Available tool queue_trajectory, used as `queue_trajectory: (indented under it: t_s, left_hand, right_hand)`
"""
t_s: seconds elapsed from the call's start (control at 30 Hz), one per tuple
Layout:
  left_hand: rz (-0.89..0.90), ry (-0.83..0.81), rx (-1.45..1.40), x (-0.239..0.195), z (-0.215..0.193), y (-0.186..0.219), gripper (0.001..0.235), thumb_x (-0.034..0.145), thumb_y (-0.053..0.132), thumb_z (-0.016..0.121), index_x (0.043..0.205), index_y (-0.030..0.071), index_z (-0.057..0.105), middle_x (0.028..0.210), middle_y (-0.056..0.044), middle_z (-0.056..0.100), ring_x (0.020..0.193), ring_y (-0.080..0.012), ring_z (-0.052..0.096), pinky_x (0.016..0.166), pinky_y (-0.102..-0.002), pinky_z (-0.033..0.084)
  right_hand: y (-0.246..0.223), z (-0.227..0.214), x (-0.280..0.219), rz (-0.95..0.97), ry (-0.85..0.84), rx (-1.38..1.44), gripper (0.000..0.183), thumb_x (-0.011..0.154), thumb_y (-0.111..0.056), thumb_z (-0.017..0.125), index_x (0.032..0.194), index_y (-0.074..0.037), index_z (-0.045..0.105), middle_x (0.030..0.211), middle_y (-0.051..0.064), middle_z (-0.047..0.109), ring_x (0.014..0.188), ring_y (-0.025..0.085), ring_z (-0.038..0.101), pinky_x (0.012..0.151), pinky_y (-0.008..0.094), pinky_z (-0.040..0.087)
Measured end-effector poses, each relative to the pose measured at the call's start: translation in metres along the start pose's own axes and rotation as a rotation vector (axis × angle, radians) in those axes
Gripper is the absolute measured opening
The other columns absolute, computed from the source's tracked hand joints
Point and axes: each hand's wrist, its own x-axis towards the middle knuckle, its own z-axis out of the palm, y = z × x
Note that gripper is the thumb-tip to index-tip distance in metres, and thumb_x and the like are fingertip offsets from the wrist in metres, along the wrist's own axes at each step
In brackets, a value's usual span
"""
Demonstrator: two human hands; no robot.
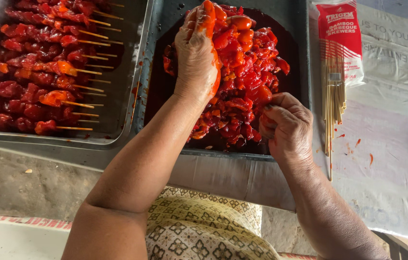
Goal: The person threads pieces of marinated red meat onto bamboo skewers by hand. They pick up individual pieces from a tray and slide them onto the skewer, then place the completed skewers into a second tray. The process is repeated continuously throughout the clip.
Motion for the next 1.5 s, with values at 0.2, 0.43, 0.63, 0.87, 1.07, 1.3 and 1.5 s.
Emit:
queue_trajectory:
  t_s: [0.2, 0.43, 0.63, 0.87, 1.07, 1.3, 1.5]
  left_hand:
    - [-0.03, -0.017, -0.03, -0.002, 0.001, 0.004, 0.047, 0.101, 0.048, 0.07, 0.114, 0.004, 0.063, 0.109, -0.017, 0.075, 0.102, -0.0284, 0.076, 0.098, -0.048, 0.066]
    - [-0.108, 0.017, -0.057, 0.0, 0.0, 0.004, 0.042, 0.101, 0.045, 0.07, 0.109, 0.004, 0.064, 0.105, -0.018, 0.076, 0.095, -0.0274, 0.076, 0.091, -0.046, 0.065]
    - [0.061, -0.052, 0.059, 0.0, -0.019, -0.022, 0.051, 0.1, 0.051, 0.075, 0.114, 0.003, 0.064, 0.11, -0.011, 0.069, 0.104, -0.0208, 0.073, 0.102, -0.042, 0.063]
    - [-0.28, 0.069, 0.053, 0.016, -0.004, 0.005, 0.062, 0.092, 0.058, 0.069, 0.124, 0.005, 0.064, 0.117, -0.013, 0.074, 0.101, -0.0202, 0.075, 0.09, -0.037, 0.062]
    - [-0.432, 0.087, -0.059, 0.015, 0.002, 0.028, 0.051, 0.099, 0.045, 0.067, 0.117, -0.003, 0.061, 0.104, -0.02, 0.072, 0.086, -0.0313, 0.079, 0.076, -0.051, 0.07]
    - [-0.414, 0.08, 0.005, 0.015, 0.01, 0.029, 0.034, 0.096, 0.023, 0.071, 0.116, -0.005, 0.066, 0.107, -0.021, 0.076, 0.093, -0.0295, 0.077, 0.079, -0.043, 0.069]
    - [-0.507, 0.117, 0.202, 0.008, 0.022, 0.031, 0.019, 0.093, 0.013, 0.072, 0.109, 0.004, 0.07, 0.102, -0.013, 0.077, 0.089, -0.024, 0.076, 0.07, -0.039, 0.066]
  right_hand:
    - [0.001, -0.001, 0.0, 0.011, -0.023, -0.02, 0.007, 0.093, 0.004, 0.054, 0.094, 0.001, 0.059, 0.065, 0.002, 0.045, 0.05, 0.008, 0.037, 0.045, 0.027, 0.029]
    - [0.002, -0.001, 0.001, 0.014, -0.019, 0.003, 0.008, 0.092, 0.004, 0.053, 0.095, 0.001, 0.06, 0.066, 0.001, 0.045, 0.051, 0.007, 0.036, 0.045, 0.027, 0.028]
    - [0.008, -0.001, 0.002, -0.056, 0.007, -0.059, 0.007, 0.093, 0.004, 0.055, 0.096, 0.002, 0.061, 0.066, 0.0, 0.045, 0.051, 0.006, 0.037, 0.045, 0.025, 0.026]
    - [0.002, -0.004, -0.001, -0.373, 0.124, -0.531, 0.008, 0.102, 0.002, 0.058, 0.106, -0.002, 0.064, 0.074, 0.0, 0.058, 0.059, 0.007, 0.047, 0.05, 0.023, 0.04]
    - [-0.002, -0.001, 0.007, -1.066, -0.006, -1.012, 0.016, 0.102, 0.015, 0.06, 0.106, 0.0, 0.063, 0.103, 0.012, 0.073, 0.09, 0.017, 0.071, 0.078, 0.027, 0.06]
    - [-0.016, -0.012, 0.007, -0.645, 0.11, -1.049, 0.007, 0.099, 0.0, 0.069, 0.106, 0.0, 0.07, 0.089, 0.007, 0.07, 0.072, 0.01, 0.062, 0.065, 0.025, 0.051]
    - [-0.017, -0.016, 0.011, -0.331, 0.062, -0.675, 0.01, 0.1, -0.001, 0.061, 0.103, -0.003, 0.07, 0.076, -0.001, 0.059, 0.064, 0.004, 0.051, 0.054, 0.022, 0.043]
